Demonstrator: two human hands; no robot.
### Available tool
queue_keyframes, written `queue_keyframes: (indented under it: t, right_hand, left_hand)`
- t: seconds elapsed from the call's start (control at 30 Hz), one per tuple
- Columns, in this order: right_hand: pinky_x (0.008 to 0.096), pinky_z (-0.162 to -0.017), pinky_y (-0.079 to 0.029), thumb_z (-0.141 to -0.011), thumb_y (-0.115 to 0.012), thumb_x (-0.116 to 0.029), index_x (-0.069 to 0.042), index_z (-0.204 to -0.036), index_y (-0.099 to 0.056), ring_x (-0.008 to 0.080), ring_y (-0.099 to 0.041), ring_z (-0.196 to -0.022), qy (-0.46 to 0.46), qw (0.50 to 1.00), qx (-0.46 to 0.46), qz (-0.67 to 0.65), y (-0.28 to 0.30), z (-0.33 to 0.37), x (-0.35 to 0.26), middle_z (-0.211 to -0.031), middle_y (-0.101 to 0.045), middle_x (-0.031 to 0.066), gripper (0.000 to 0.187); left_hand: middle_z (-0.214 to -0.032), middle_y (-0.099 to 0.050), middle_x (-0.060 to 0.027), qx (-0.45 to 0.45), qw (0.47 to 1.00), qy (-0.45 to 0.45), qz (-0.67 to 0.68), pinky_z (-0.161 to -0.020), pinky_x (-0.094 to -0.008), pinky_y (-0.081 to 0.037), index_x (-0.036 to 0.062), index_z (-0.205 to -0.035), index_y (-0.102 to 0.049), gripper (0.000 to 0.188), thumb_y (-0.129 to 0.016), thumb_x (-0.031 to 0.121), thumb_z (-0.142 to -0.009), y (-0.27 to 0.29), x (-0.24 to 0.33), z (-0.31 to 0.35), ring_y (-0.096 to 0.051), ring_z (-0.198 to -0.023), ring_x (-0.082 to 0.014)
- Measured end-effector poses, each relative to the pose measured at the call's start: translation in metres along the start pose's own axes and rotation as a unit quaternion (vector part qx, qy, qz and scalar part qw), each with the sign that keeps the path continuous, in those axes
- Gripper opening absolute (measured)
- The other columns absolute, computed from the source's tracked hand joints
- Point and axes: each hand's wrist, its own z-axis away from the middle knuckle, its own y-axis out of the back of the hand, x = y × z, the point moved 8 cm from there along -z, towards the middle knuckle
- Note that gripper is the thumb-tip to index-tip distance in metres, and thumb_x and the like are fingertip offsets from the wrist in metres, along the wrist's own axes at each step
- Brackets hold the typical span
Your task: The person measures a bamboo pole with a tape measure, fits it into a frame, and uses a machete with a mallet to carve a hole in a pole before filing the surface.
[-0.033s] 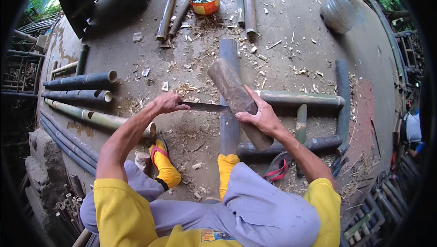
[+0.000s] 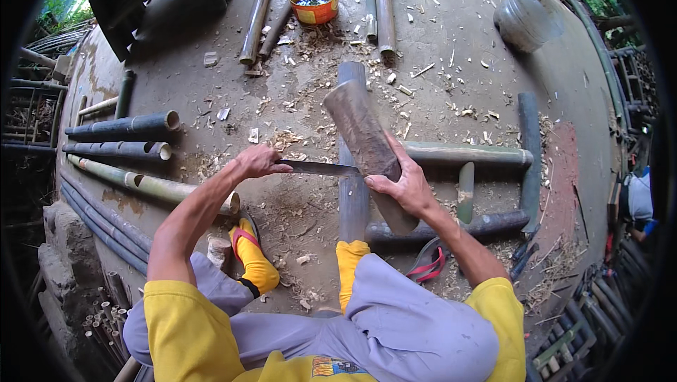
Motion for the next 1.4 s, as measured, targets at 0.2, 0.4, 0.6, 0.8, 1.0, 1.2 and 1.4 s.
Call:
queue_keyframes:
  t: [0.2, 0.4, 0.6, 0.8, 1.0, 1.2, 1.4]
  right_hand:
    - [0.0390, -0.101, -0.036, -0.069, -0.072, -0.044, -0.010, -0.142, -0.024, 0.0331, -0.048, -0.119, -0.121, 0.984, -0.129, 0.038, -0.017, 0.021, 0.070, -0.127, -0.049, 0.0244, 0.093]
    - [0.0387, -0.096, -0.040, -0.062, -0.078, -0.047, -0.002, -0.135, -0.030, 0.0336, -0.051, -0.113, -0.097, 0.985, 0.137, 0.042, 0.034, 0.045, 0.089, -0.120, -0.052, 0.0253, 0.098]
    - [0.0413, -0.086, -0.047, -0.057, -0.078, -0.037, 0.000, -0.125, -0.037, 0.0343, -0.060, -0.098, -0.219, 0.956, 0.168, 0.099, 0.068, 0.054, 0.137, -0.108, -0.059, 0.0243, 0.087]
    - [0.0430, -0.087, -0.046, -0.059, -0.077, -0.035, -0.002, -0.128, -0.034, 0.0381, -0.059, -0.100, -0.220, 0.950, 0.202, 0.096, 0.062, 0.059, 0.124, -0.108, -0.058, 0.0261, 0.088]
    - [0.0425, -0.089, -0.046, -0.061, -0.077, -0.027, 0.000, -0.131, -0.028, 0.0392, -0.058, -0.102, -0.155, 0.973, 0.132, 0.110, 0.013, 0.116, 0.091, -0.112, -0.056, 0.0287, 0.090]
    - [0.0463, -0.086, -0.046, -0.063, -0.076, -0.023, 0.000, -0.134, -0.024, 0.0456, -0.055, -0.100, -0.186, 0.969, 0.081, 0.138, -0.034, 0.156, 0.113, -0.108, -0.054, 0.0326, 0.091]
    - [0.0456, -0.088, -0.045, -0.061, -0.080, -0.020, -0.002, -0.135, -0.024, 0.0451, -0.054, -0.104, -0.218, 0.958, 0.067, 0.175, -0.038, 0.152, 0.119, -0.115, -0.052, 0.0306, 0.095]
  left_hand:
    - [-0.056, -0.058, -0.0151, -0.063, 0.994, 0.057, 0.064, -0.055, -0.0375, -0.048, 0.0018, -0.088, -0.068, 0.064, -0.060, 0.064, -0.074, -0.002, -0.002, -0.007, -0.059, -0.053, -0.0267]
    - [-0.058, -0.061, -0.0075, -0.142, 0.970, 0.124, 0.156, -0.046, -0.0295, -0.046, -0.0019, -0.083, -0.065, 0.037, -0.073, 0.027, -0.060, -0.016, -0.028, 0.008, -0.059, -0.050, -0.0160]
    - [-0.081, -0.067, -0.0204, -0.005, 0.949, 0.166, 0.269, -0.075, -0.0368, -0.052, -0.0044, -0.104, -0.064, 0.054, -0.072, 0.023, -0.059, -0.092, -0.010, 0.048, -0.065, -0.077, -0.0280]
    - [-0.064, -0.056, -0.0092, 0.232, 0.964, 0.018, -0.132, -0.059, -0.0399, -0.046, 0.0098, -0.077, -0.053, 0.014, -0.063, 0.014, -0.068, 0.044, 0.019, 0.033, -0.057, -0.061, -0.0268]
    - [-0.075, -0.055, -0.0108, 0.145, 0.988, -0.025, -0.054, -0.060, -0.0416, -0.048, 0.0079, -0.087, -0.044, 0.031, -0.067, 0.015, -0.068, -0.009, 0.039, 0.073, -0.059, -0.068, -0.0320]
    - [-0.076, -0.058, -0.0099, 0.114, 0.992, -0.008, -0.059, -0.056, -0.0434, -0.049, 0.0113, -0.088, -0.047, 0.027, -0.064, 0.016, -0.067, -0.050, 0.038, 0.086, -0.061, -0.069, -0.0328]
    - [-0.074, -0.058, -0.0097, 0.124, 0.989, 0.019, -0.074, -0.057, -0.0436, -0.047, 0.0105, -0.085, -0.046, 0.030, -0.067, 0.017, -0.064, -0.057, 0.030, 0.082, -0.060, -0.070, -0.0333]
